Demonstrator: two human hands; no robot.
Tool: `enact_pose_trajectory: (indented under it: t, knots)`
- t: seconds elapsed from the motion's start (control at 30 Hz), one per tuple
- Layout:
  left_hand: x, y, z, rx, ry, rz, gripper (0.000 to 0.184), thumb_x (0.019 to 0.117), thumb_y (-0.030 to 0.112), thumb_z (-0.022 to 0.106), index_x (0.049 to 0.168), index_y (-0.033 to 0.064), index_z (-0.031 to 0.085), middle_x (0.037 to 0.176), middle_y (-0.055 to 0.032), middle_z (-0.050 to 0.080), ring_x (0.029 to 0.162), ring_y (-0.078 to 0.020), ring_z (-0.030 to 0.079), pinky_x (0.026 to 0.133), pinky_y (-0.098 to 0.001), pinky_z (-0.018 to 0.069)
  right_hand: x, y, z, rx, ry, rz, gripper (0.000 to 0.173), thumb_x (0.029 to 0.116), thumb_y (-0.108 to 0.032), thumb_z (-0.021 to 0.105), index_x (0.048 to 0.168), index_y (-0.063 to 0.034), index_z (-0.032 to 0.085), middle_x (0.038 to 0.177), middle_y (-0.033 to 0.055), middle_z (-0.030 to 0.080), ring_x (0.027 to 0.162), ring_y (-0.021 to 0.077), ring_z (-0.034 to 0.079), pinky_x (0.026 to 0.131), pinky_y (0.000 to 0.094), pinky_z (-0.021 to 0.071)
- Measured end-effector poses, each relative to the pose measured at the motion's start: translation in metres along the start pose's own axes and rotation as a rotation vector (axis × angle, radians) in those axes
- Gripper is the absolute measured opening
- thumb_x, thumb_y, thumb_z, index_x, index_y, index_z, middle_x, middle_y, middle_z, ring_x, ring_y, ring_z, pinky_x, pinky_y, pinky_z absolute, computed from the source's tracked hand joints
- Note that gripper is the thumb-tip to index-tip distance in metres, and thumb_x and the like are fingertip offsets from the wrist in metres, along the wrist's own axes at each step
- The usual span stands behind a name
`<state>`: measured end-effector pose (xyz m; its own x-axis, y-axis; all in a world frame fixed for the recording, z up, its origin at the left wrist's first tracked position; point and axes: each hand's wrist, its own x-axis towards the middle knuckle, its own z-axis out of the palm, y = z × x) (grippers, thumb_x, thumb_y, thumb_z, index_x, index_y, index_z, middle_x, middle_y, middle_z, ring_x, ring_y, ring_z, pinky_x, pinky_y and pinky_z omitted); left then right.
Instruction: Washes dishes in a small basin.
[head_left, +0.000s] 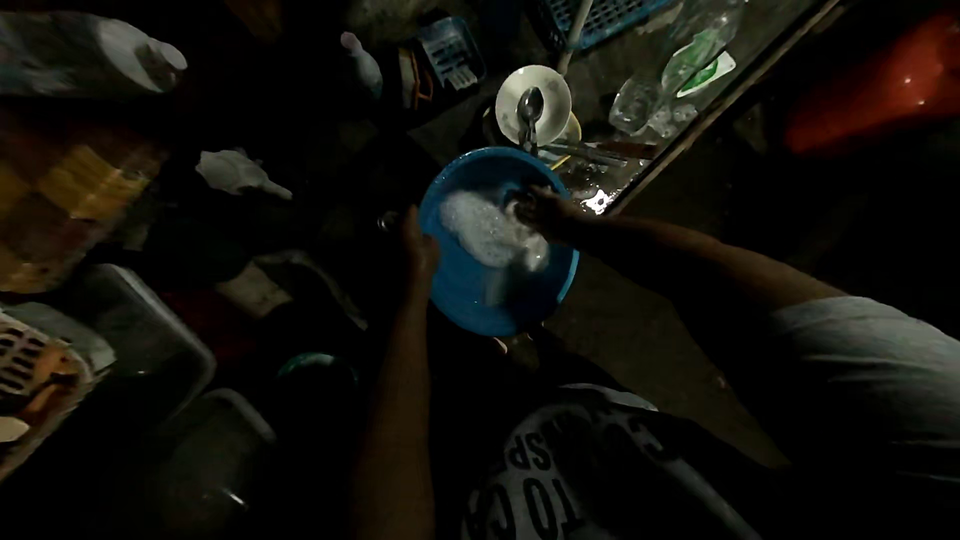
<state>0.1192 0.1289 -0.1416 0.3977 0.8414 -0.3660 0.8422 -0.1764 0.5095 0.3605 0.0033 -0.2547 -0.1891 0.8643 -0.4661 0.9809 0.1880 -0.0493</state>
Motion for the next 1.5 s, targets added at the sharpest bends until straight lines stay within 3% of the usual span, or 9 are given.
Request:
enact_pose_trajectory:
  t: [0.23, 0.33, 0.43, 0.57, 0.67, 0.7, 0.8, 1.2, 1.5]
  knots:
    - [-0.001, -0.006, 0.004, -0.105, 0.067, -0.041, 0.046, 0.0961, -0.002, 0.055, 0.141, 0.0048, 0.056, 0.137, -0.0231, 0.06, 0.128, -0.0364, 0.058, 0.106, -0.0563, 0.0467, -0.026, -0.059, 0.029, 0.402, -0.159, 0.059, 0.061, 0.0902, -0.009, 0.072, 0.148, -0.0106, 0.054, 0.156, 0.0213, 0.044, 0.146, 0.0453, 0.035, 0.119, 0.0663, 0.023]
    - [-0.002, -0.009, 0.004, -0.177, 0.074, -0.079, 0.05, 0.0964, -0.004, 0.054, 0.146, 0.0045, 0.053, 0.142, -0.0224, 0.057, 0.131, -0.0339, 0.056, 0.109, -0.0523, 0.0447, -0.031, -0.094, 0.036, 0.608, -0.18, 0.075, 0.049, 0.1005, -0.013, 0.063, 0.149, -0.0091, 0.053, 0.158, 0.02, 0.042, 0.146, 0.0454, 0.037, 0.116, 0.0664, 0.0299]
    - [0.002, -0.022, 0.01, -0.238, 0.089, -0.071, 0.05, 0.0948, -0.005, 0.055, 0.145, 0.001, 0.052, 0.144, -0.023, 0.055, 0.134, -0.0331, 0.054, 0.111, -0.0504, 0.0442, -0.018, -0.137, 0.043, 0.764, -0.156, -0.018, 0.06, 0.0907, -0.025, 0.077, 0.144, -0.0048, 0.057, 0.15, 0.0262, 0.047, 0.139, 0.0476, 0.042, 0.11, 0.0649, 0.038]
    - [0.001, -0.034, 0.014, -0.327, 0.095, -0.114, 0.05, 0.0949, -0.006, 0.057, 0.144, -0.0025, 0.05, 0.143, -0.0253, 0.054, 0.132, -0.034, 0.054, 0.11, -0.0498, 0.0446, -0.014, -0.178, -0.021, 1.211, -0.124, -0.151, 0.041, 0.1095, -0.008, 0.041, 0.145, 0.012, 0.045, 0.144, 0.0284, 0.053, 0.139, 0.0346, 0.049, 0.119, 0.0436, 0.0347]
    - [0.002, -0.042, 0.016, -0.32, 0.07, -0.19, 0.052, 0.0967, 0.001, 0.059, 0.148, 0.0011, 0.048, 0.143, -0.025, 0.055, 0.131, -0.0363, 0.055, 0.109, -0.054, 0.0453, 0.004, -0.202, -0.064, 1.764, 0.022, 0.069, 0.042, 0.1135, -0.026, 0.034, 0.145, 0.0003, 0.043, 0.115, 0.0191, 0.061, 0.096, 0.0223, 0.061, 0.084, 0.0379, 0.0532]
    - [0.004, -0.045, 0.017, -0.327, 0.065, -0.194, 0.054, 0.0967, 0.001, 0.06, 0.149, 0.001, 0.046, 0.144, -0.0258, 0.053, 0.132, -0.0375, 0.054, 0.109, -0.0551, 0.0446, 0.009, -0.208, -0.07, 1.826, 0.114, 0.096, 0.043, 0.1132, -0.027, 0.034, 0.143, 0.0011, 0.045, 0.115, 0.0181, 0.061, 0.098, 0.021, 0.061, 0.086, 0.0373, 0.0527]
    - [0.006, -0.038, 0.013, -0.316, 0.024, -0.22, 0.062, 0.0964, -0.001, 0.058, 0.155, 0.0025, 0.038, 0.15, -0.0255, 0.048, 0.137, -0.038, 0.05, 0.112, -0.0551, 0.0418, 0.008, -0.214, -0.075, 1.624, 0.248, 0.113, 0.045, 0.1124, -0.021, 0.04, 0.148, 0.0077, 0.044, 0.144, 0.0279, 0.054, 0.133, 0.0355, 0.055, 0.114, 0.0465, 0.0414]
    - [0.04, -0.025, -0.008, -0.089, -0.12, -0.158, 0.064, 0.0989, 0.001, 0.055, 0.159, 0.0064, 0.032, 0.154, -0.0245, 0.044, 0.142, -0.0386, 0.046, 0.115, -0.0564, 0.0383, -0.071, -0.1, 0.016, 0.422, 0.045, -0.323, 0.035, 0.0998, -0.018, 0.062, 0.13, -0.0019, 0.063, 0.136, 0.0211, 0.061, 0.13, 0.0421, 0.055, 0.109, 0.0566, 0.0427]
    - [-0.049, -0.045, 0.027, -0.415, 0.226, -0.187, 0.065, 0.0983, 0.015, 0.066, 0.152, -0.002, 0.034, 0.144, -0.0278, 0.051, 0.13, -0.0352, 0.055, 0.108, -0.0484, 0.0475, -0.049, -0.177, -0.025, 0.776, 0.112, -0.001, 0.034, 0.1016, -0.013, 0.058, 0.134, -0.0037, 0.06, 0.136, 0.018, 0.062, 0.127, 0.0395, 0.057, 0.097, 0.0557, 0.0522]
